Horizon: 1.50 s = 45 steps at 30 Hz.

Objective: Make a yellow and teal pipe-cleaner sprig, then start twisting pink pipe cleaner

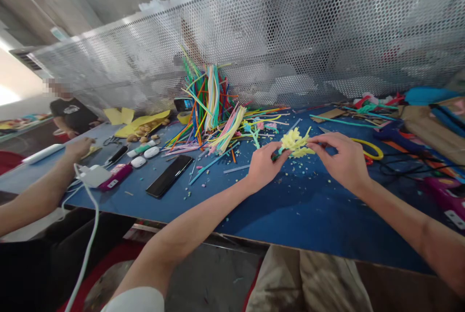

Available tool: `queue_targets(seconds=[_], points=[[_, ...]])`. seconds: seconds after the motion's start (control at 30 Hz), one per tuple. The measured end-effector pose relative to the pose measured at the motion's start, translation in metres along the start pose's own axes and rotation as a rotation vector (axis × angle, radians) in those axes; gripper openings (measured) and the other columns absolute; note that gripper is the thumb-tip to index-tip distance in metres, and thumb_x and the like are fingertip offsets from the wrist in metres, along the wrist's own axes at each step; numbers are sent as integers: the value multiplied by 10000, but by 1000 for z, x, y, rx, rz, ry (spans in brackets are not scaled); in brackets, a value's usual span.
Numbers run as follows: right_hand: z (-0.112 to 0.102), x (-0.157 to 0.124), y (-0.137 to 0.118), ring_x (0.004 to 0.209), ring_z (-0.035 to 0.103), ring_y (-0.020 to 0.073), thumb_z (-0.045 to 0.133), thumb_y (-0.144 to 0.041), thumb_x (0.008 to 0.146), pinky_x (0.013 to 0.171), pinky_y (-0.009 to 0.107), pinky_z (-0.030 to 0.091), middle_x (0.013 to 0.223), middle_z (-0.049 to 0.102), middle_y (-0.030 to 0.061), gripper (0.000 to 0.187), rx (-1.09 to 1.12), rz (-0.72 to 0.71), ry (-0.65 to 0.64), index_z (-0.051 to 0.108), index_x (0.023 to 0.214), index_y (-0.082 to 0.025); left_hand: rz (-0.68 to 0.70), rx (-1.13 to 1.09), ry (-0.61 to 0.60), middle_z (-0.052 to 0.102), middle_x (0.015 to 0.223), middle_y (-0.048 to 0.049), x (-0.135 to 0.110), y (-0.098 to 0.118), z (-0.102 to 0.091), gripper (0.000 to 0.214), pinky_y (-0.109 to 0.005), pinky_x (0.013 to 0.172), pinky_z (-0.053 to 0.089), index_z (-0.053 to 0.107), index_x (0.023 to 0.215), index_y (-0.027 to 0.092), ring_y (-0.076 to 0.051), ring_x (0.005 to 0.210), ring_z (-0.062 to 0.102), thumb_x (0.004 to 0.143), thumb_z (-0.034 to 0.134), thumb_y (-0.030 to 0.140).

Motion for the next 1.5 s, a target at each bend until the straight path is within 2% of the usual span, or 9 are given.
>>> queue_targets(seconds=[0.17,0.3,0.43,0.57,0.73,0.93,1.1,1.37,1.5], points=[[-2,0,-1,717,640,181,652,-343,872,722,350,517,856,728,16,100,10,8,19,704,898,-262,57,-61,-25,532,625,4,-1,10,-2,324,-259,528,357,560,795,181,-106,549,469,926,522,475],[-2,-1,-5,713,632,202,678,-340,851,738,388,508,819,718,10,69,4,-77,-11,692,877,-278,80,-63,-54,493,623,10,-2,9,-2,330,-267,526,319,525,761,178,-103,545,425,929,523,461],[-3,-1,-6,811,651,239,681,-329,851,793,423,489,877,735,5,45,4,-165,-28,689,886,-304,73,-48,-72,538,651,-7,-2,2,0,352,-266,527,322,576,810,169,-107,547,442,930,515,494],[-5,-2,-5,791,634,240,687,-336,848,778,434,438,872,747,-16,24,-93,-203,-8,693,855,-313,78,-45,-47,571,681,-19,-2,-1,0,339,-269,540,348,613,869,166,-113,562,468,927,531,490],[-8,-2,-9,793,623,226,684,-310,855,812,442,409,871,748,-18,28,-134,-199,15,700,877,-304,137,-61,-68,608,745,-32,-3,8,-1,291,-271,582,392,616,885,168,-121,625,516,941,531,441],[-10,2,-12,791,630,225,694,-307,838,746,413,439,819,700,18,96,-79,-148,18,675,920,-261,185,-52,-87,601,744,-36,-2,13,-2,286,-271,596,403,608,888,159,-128,652,525,944,524,427],[-3,2,-8,849,641,222,642,-268,880,796,403,496,899,707,21,79,0,-157,-54,665,950,-294,191,-41,-72,580,706,-25,-2,10,-3,297,-269,578,392,599,866,163,-124,614,501,937,526,442],[0,3,-3,869,664,198,619,-272,895,852,383,513,917,719,28,79,6,-188,-81,681,942,-258,149,-71,-78,507,600,12,0,6,-5,350,-252,536,351,617,802,154,-103,554,456,913,547,478],[2,3,-4,840,661,192,623,-265,885,826,375,517,889,715,27,58,20,-197,-96,674,911,-252,18,-252,-230,500,585,34,0,1,5,381,-220,475,301,645,830,157,-68,496,381,921,512,503]])
Point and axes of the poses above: each hand's wrist, its own x-axis towards the middle knuckle, its own z-axis out of the palm, y = z × x, the point moved 9 cm from there along x, towards the middle knuckle
